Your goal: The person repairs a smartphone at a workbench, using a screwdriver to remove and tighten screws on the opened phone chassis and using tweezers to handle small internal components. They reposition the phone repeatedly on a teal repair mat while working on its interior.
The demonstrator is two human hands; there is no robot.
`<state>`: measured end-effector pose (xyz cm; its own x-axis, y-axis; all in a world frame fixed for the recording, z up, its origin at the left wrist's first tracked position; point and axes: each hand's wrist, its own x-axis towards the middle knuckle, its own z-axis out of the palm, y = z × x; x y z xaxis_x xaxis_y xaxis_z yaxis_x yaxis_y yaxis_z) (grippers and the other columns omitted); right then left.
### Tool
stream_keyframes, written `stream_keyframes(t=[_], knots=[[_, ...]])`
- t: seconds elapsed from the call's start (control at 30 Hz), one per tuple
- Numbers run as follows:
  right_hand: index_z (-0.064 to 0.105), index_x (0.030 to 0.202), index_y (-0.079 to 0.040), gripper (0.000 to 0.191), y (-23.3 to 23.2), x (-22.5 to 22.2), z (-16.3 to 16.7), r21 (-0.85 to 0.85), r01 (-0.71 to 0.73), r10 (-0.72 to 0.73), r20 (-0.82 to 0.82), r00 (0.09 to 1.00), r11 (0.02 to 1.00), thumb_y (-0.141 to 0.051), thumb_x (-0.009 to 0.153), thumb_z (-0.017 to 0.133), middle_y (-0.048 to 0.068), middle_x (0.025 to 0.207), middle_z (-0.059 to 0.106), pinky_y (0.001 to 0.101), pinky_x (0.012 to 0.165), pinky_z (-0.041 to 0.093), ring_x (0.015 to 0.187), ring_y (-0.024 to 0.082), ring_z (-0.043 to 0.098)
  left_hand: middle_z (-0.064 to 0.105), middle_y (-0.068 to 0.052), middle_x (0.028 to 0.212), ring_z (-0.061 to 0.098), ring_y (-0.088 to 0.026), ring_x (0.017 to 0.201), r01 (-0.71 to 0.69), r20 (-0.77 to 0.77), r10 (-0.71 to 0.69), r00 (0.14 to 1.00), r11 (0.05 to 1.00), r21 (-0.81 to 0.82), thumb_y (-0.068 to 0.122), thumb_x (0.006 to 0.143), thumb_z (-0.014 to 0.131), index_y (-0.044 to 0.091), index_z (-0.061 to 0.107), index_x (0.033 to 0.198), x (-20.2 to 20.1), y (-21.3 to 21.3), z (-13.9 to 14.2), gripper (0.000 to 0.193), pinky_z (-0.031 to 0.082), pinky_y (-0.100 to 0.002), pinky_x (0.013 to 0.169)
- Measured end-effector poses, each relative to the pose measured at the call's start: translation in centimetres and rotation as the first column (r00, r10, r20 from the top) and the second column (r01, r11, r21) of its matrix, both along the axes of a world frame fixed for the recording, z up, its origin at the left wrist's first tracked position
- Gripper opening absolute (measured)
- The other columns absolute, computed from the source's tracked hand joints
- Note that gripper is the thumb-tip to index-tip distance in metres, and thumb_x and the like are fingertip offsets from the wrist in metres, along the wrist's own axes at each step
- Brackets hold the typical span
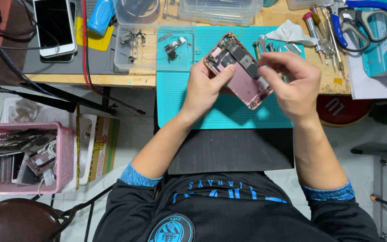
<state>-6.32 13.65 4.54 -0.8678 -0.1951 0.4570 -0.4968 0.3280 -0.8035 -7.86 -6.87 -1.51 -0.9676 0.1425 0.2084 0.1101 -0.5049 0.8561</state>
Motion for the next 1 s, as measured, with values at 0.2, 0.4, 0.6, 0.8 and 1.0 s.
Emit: stream_keyframes(t=[0.2,0.4,0.6,0.8,1.0], knots=[[0.073,0.118,0.001,0.029,-0.6,0.3,1.3,0.381,0.113,0.013,-0.313,0.95,0.917,-0.008,0.094,0.087,0.012,0.103,0.072,0.0322,0.079,0.055,0.089,0.024,0.069,0.073,-0.004,0.11,0.069,-0.008,0.097,-0.049,-0.051,0.045,0.998,0.997,-0.068,0.005,0.102,0.067,-0.002,0.064,0.125,0.8,0.8,0.1,0.025,0.061,-0.028,0.085],[0.068,0.122,0.003,0.036,-1.1,0.3,1.4,0.532,0.209,0.087,-0.478,0.874,0.821,-0.008,0.093,0.086,0.015,0.105,0.071,0.0394,0.082,0.056,0.091,0.031,0.067,0.073,-0.004,0.11,0.069,-0.007,0.098,-0.107,-0.097,0.096,0.991,0.987,-0.118,0.004,0.102,0.067,-0.002,0.063,0.126,0.9,0.8,-0.1,0.026,0.059,-0.026,0.087],[0.068,0.123,0.004,0.039,-1.5,0.4,1.1,0.564,0.235,0.091,-0.489,0.867,0.792,-0.008,0.09,0.087,0.016,0.101,0.071,0.0407,0.08,0.055,0.088,0.032,0.066,0.073,-0.004,0.111,0.068,-0.007,0.098,-0.138,-0.102,0.126,0.987,0.984,-0.114,0.004,0.101,0.067,-0.003,0.062,0.127,0.8,0.8,-0.4,0.027,0.059,-0.026,0.087],[0.069,0.129,0.004,0.045,-0.7,0.8,1.4,0.365,0.074,0.006,-0.213,0.977,0.928,-0.011,0.091,0.088,0.014,0.108,0.074,0.0321,0.088,0.059,0.094,0.022,0.073,0.074,-0.006,0.109,0.071,-0.01,0.096,-0.162,-0.034,0.161,0.986,0.986,-0.039,0.003,0.101,0.067,-0.003,0.064,0.123,0.1,-0.6,-0.5,0.023,0.06,-0.027,0.085],[0.071,0.128,0.004,0.043,-0.5,0.8,1.2,0.256,0.045,-0.031,-0.058,0.998,0.966,-0.012,0.091,0.087,0.011,0.104,0.074,0.0272,0.084,0.059,0.09,0.016,0.072,0.074,-0.008,0.111,0.071,-0.013,0.098,-0.149,0.016,0.149,0.989,0.986,0.072,0.002,0.102,0.068,-0.003,0.065,0.122,-0.3,-0.9,-0.5,0.021,0.06,-0.029,0.087]])
